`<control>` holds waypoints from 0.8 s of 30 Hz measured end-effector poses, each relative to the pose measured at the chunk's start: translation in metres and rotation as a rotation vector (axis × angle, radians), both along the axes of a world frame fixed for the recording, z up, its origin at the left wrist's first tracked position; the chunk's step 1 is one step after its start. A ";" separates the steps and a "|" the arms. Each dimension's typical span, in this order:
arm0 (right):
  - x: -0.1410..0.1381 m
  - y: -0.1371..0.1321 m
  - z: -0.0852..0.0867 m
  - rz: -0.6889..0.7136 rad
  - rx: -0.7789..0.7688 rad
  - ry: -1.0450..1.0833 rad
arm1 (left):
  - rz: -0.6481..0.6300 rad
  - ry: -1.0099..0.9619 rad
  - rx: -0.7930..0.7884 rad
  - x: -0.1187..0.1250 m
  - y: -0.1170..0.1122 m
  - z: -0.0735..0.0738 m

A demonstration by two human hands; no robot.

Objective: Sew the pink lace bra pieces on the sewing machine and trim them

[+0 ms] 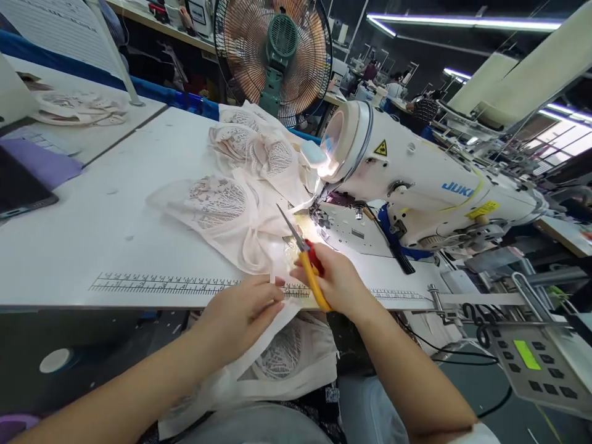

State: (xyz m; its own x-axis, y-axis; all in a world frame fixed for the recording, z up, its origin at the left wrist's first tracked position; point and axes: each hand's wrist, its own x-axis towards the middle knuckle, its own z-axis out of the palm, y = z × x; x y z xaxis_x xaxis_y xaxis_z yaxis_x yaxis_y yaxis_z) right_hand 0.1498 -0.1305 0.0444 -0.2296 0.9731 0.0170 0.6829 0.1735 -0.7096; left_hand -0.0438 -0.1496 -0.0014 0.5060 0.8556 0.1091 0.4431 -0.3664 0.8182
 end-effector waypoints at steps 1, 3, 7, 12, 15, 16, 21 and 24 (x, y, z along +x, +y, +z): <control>0.008 -0.009 -0.004 0.033 -0.069 0.086 | -0.037 0.009 0.031 0.002 0.005 -0.001; 0.018 -0.025 -0.012 0.100 -0.157 0.178 | -0.111 0.010 0.058 0.009 0.014 -0.001; 0.017 -0.044 -0.031 0.031 -0.051 0.154 | -0.308 0.047 0.034 0.020 0.031 0.002; 0.005 -0.035 -0.049 -0.066 0.091 0.130 | -0.334 0.207 0.036 0.013 0.064 0.004; -0.002 -0.022 -0.051 -0.104 0.111 0.149 | -0.387 0.138 0.006 0.008 0.084 0.002; -0.004 -0.017 -0.050 -0.110 0.091 0.166 | -0.423 0.091 -0.002 0.008 0.089 0.001; -0.006 -0.004 -0.045 -0.045 -0.018 0.139 | -0.511 0.048 0.057 0.013 0.093 -0.003; -0.006 -0.007 -0.049 0.014 0.075 -0.057 | -0.556 0.125 0.131 0.010 0.088 -0.004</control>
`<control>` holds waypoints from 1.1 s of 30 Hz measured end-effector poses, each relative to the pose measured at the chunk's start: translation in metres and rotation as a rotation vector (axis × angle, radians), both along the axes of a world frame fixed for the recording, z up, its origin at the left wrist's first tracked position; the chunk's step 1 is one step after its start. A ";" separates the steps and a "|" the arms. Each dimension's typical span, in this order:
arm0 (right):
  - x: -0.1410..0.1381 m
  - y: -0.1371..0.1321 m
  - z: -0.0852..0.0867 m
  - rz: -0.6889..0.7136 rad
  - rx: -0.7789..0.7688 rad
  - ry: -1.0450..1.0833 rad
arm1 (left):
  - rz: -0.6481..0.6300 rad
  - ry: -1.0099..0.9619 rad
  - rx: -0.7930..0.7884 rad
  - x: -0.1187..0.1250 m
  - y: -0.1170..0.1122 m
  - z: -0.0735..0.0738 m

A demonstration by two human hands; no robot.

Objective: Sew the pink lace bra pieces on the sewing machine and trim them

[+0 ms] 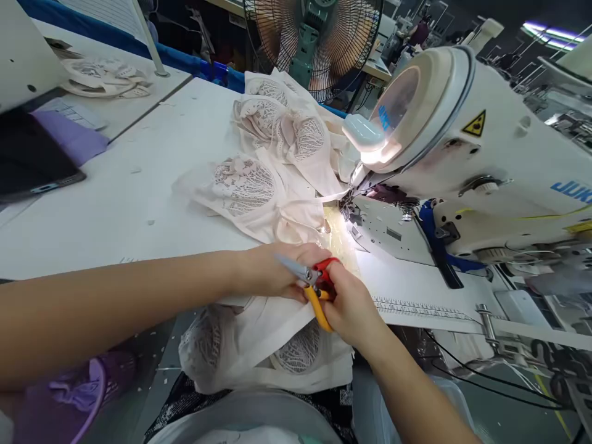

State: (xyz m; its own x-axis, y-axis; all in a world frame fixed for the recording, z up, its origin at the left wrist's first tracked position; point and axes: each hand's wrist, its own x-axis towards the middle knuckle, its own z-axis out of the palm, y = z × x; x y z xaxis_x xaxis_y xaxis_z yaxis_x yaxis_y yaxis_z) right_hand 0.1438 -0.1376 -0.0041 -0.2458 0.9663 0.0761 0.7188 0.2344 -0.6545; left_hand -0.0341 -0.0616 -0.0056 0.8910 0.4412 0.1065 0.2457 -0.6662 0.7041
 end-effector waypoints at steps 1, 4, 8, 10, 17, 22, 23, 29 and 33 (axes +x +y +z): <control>0.000 -0.003 -0.002 0.027 0.063 -0.057 | -0.023 0.003 0.052 -0.004 0.000 0.000; 0.000 -0.014 -0.007 0.113 0.314 -0.174 | -0.012 0.014 0.249 -0.024 0.006 -0.001; -0.001 -0.028 -0.010 0.193 0.550 -0.257 | 0.222 0.147 0.392 -0.057 0.011 0.000; -0.002 -0.031 -0.010 0.193 0.588 -0.274 | 0.339 0.117 0.444 -0.068 0.000 0.000; -0.007 -0.030 -0.007 0.171 0.608 -0.272 | 0.400 -0.192 0.523 -0.065 -0.069 -0.016; -0.006 -0.031 -0.008 0.203 0.605 -0.265 | 0.466 -0.056 0.446 -0.052 -0.073 -0.019; -0.006 -0.032 -0.008 0.213 0.610 -0.257 | 0.482 -0.037 0.449 -0.050 -0.073 -0.017; -0.002 -0.040 -0.013 0.319 0.700 -0.164 | 0.443 -0.144 0.716 -0.050 -0.082 -0.018; -0.002 -0.040 -0.013 0.355 0.631 -0.123 | 0.455 -0.105 0.764 -0.052 -0.087 -0.027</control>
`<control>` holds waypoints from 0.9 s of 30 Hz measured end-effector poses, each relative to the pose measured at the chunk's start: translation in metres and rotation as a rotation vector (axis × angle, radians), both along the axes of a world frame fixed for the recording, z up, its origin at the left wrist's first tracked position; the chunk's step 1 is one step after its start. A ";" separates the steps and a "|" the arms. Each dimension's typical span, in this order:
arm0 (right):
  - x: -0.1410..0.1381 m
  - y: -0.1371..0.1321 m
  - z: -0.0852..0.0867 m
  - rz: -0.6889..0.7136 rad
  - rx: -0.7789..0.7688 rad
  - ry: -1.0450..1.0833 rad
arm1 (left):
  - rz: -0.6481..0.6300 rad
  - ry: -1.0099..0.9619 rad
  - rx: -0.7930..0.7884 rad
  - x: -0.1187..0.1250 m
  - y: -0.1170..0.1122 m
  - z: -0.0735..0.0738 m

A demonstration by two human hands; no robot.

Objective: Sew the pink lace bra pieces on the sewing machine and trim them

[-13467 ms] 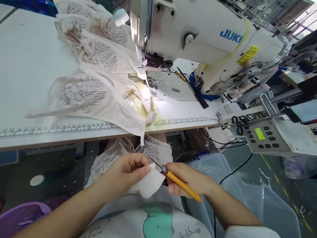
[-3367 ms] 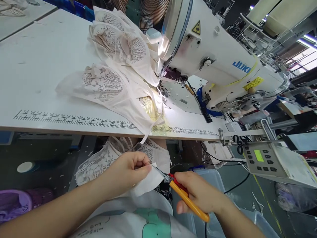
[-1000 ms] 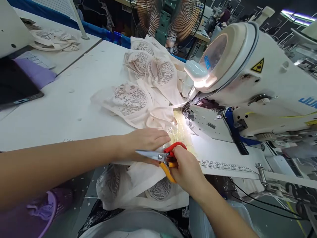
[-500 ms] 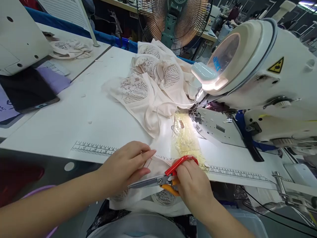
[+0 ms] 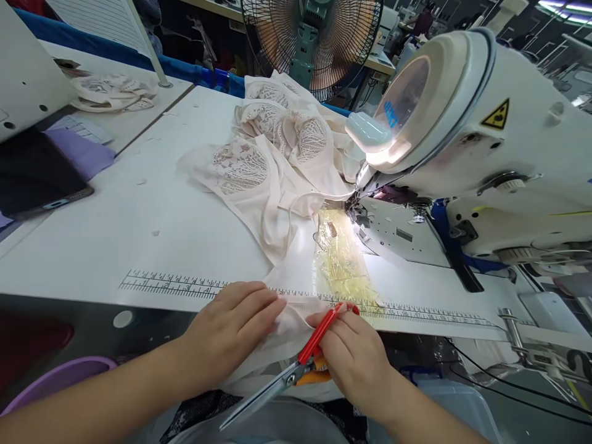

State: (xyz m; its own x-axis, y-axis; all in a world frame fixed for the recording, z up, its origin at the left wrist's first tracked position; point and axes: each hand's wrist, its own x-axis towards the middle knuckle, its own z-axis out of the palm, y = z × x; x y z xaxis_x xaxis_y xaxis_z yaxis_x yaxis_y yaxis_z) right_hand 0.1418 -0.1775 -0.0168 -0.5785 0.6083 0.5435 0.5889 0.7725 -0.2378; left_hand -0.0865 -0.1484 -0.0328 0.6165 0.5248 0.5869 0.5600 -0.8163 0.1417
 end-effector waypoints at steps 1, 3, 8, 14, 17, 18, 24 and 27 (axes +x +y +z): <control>0.000 0.001 0.001 -0.001 -0.016 -0.005 | 0.023 0.014 -0.004 0.000 0.000 -0.002; -0.001 0.002 0.003 0.008 -0.018 -0.018 | 0.043 0.012 -0.002 0.002 -0.001 -0.003; 0.002 0.000 0.005 0.030 0.024 -0.028 | -0.049 -0.022 0.068 0.004 -0.005 -0.003; 0.003 -0.004 0.004 0.062 0.011 -0.081 | 0.009 -0.057 0.131 0.007 -0.017 -0.007; 0.004 -0.005 0.002 0.023 0.002 -0.138 | 0.006 -0.028 0.109 0.008 -0.022 -0.009; 0.004 -0.006 0.001 0.005 0.001 -0.155 | -0.002 -0.020 0.088 0.008 -0.023 -0.010; 0.009 -0.011 -0.003 -0.072 0.014 -0.164 | 0.006 -0.081 0.019 0.003 -0.031 -0.019; 0.011 -0.010 -0.003 -0.074 0.004 -0.171 | 0.006 -0.093 -0.001 0.003 -0.030 -0.021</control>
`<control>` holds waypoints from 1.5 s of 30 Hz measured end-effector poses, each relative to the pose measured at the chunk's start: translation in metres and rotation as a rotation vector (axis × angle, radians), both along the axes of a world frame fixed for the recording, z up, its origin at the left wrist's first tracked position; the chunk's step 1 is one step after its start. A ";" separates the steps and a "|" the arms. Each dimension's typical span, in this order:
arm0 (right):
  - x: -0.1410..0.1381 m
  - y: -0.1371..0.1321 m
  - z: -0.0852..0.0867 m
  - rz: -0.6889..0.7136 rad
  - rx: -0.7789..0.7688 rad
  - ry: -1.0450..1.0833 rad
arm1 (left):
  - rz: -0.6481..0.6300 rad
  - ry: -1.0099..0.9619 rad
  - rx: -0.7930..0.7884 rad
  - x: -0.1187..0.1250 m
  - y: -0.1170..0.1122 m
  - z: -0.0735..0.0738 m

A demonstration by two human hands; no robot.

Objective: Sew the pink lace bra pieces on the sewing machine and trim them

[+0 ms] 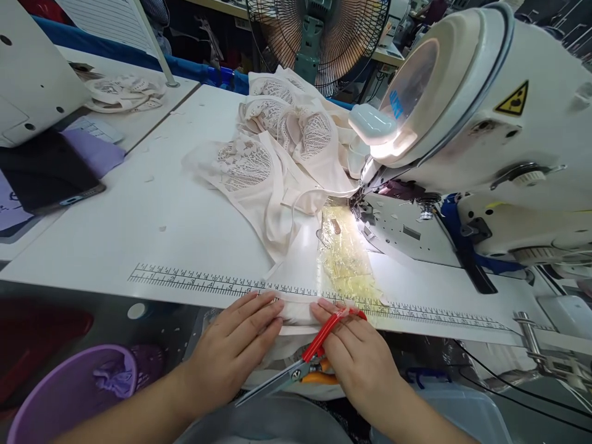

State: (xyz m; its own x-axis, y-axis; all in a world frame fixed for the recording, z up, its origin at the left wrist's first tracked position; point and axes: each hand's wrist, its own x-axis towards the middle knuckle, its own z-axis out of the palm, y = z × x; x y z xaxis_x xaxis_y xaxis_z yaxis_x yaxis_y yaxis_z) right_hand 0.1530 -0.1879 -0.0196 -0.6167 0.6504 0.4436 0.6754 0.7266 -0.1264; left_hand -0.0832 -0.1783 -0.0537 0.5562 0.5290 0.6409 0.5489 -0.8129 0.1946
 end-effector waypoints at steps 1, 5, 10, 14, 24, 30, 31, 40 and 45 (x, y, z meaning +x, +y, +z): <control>0.001 0.000 0.000 -0.001 -0.001 -0.005 | 0.007 -0.003 -0.002 0.000 0.001 0.000; 0.004 0.003 0.002 -0.001 0.003 -0.013 | 0.019 0.034 -0.003 0.001 0.009 0.001; 0.004 0.003 0.003 0.000 -0.035 -0.002 | 0.045 0.038 -0.003 0.000 0.011 0.002; 0.004 0.000 0.002 -0.019 -0.033 0.047 | 0.048 0.033 -0.003 0.000 0.010 0.002; 0.008 0.002 -0.001 0.016 -0.039 0.107 | 0.079 0.033 0.025 0.000 0.013 -0.001; 0.006 0.002 0.000 -0.009 -0.035 0.096 | 0.070 0.041 -0.004 -0.001 0.012 0.000; 0.006 0.002 0.001 -0.015 -0.037 0.089 | 0.064 0.043 -0.010 -0.001 0.013 0.001; 0.008 0.003 0.003 -0.021 -0.070 0.096 | -0.015 0.097 0.044 -0.005 0.024 0.002; 0.009 0.003 0.000 -0.018 -0.065 0.100 | 0.004 0.095 0.040 -0.004 0.025 0.002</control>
